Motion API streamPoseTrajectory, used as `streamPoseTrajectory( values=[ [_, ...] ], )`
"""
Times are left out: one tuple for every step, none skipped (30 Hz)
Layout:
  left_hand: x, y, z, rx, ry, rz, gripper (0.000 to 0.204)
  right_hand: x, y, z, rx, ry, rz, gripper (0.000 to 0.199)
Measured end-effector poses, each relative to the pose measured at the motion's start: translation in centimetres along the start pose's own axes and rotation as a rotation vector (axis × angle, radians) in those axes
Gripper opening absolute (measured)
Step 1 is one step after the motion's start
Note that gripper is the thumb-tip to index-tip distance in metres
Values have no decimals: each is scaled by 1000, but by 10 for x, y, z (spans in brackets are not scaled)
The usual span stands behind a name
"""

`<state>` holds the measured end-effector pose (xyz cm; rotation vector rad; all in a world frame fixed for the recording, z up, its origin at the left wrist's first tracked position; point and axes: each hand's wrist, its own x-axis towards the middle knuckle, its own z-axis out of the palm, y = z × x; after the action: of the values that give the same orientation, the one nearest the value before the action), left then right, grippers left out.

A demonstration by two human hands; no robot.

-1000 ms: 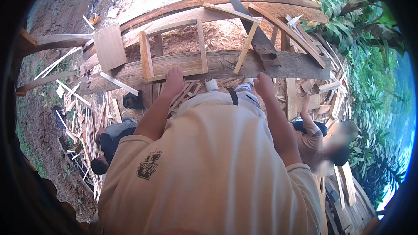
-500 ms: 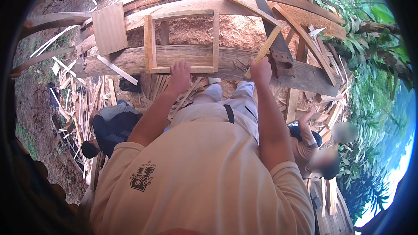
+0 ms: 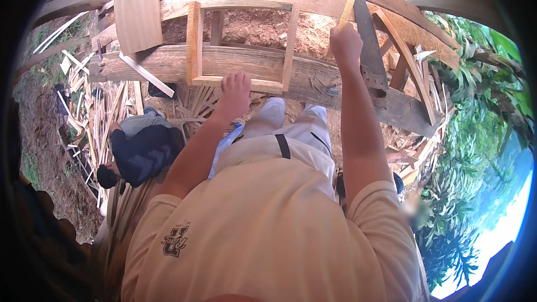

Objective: The person assembles a small wooden frame using a hammer and nails. They position wooden pieces on a workbench, hammer nails into the joints, and inspect the alignment of the frame. The person handles the wood and hammer directly to construct the structure.

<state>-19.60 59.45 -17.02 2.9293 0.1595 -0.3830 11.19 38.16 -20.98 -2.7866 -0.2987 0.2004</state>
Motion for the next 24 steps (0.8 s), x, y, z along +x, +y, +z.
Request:
streamPoseTrajectory(
  values=[
    [0, 1, 0, -5, -12, -9, 36, 19, -6, 7, -21, -18, -63, 36],
    [1, 1, 0, -17, -7, -17, 36, 37, -15, 14, -33, -48, -116, 35],
    [0, 1, 1, -30, -3, -21, 36, 49, -22, 21, -47, -78, -163, 35],
    [0, 1, 1, -41, 2, -26, 36, 61, -29, 30, -34, -83, -220, 34],
    [1, 1, 1, -55, -10, -31, 38, 69, -34, 37, -19, -85, -275, 33],
    [1, 1, 0, -71, -21, -36, 40, 76, -39, 45, -27, -111, -276, 33],
    [1, 1, 1, -85, -32, -37, 41, 80, -43, 51, -34, -134, -274, 33],
    [1, 1, 2, -84, -35, -44, 40, 83, -48, 55, -41, -158, -279, 33],
    [2, 1, 2, -82, -38, -47, 40, 82, -49, 57, -64, -187, -242, 37],
    [3, 0, 3, -79, -41, -46, 39, 81, -47, 57, -68, -214, -237, 40],
    [3, 0, 4, -75, -43, -47, 39, 80, -46, 55, -73, -245, -236, 43],
    [3, 0, 5, -69, -46, -44, 38, 79, -43, 53, -79, -273, -232, 47],
    [3, -1, 6, -62, -48, -37, 38, 72, -37, 49, -29, -210, -214, 50],
    [2, -1, 7, -69, -38, -36, 38, 59, -36, 38, 19, -150, -206, 53],
    [2, -1, 9, -77, -26, -35, 39, 44, -34, 25, 66, -87, -198, 57],
    [2, -1, 9, -85, -15, -28, 39, 28, -24, 10, 108, -58, -173, 57],
    [3, -1, 8, -85, -26, -31, 39, 11, -8, -5, 151, -32, -150, 58],
    [3, -1, 6, -84, -39, -31, 39, -8, 12, -15, 137, 4, -118, 54],
    [2, 0, 5, -84, -53, -33, 40, -30, 37, -20, 123, 39, -88, 51],
    [1, 1, 5, -87, -56, -37, 40, -55, 62, -24, 61, 82, -74, 49],
    [1, 1, 4, -89, -58, -37, 40, -81, 85, -28, -2, 127, -58, 48],
    [1, 1, 4, -91, -58, -41, 41, -106, 101, -35, -79, 128, -3, 49],
    [1, 1, 5, -91, -56, -43, 41, -130, 115, -41, -156, 129, 52, 50],
    [1, 1, 5, -90, -54, -45, 42, -152, 128, -46, -191, 97, 110, 52]
  ],
)
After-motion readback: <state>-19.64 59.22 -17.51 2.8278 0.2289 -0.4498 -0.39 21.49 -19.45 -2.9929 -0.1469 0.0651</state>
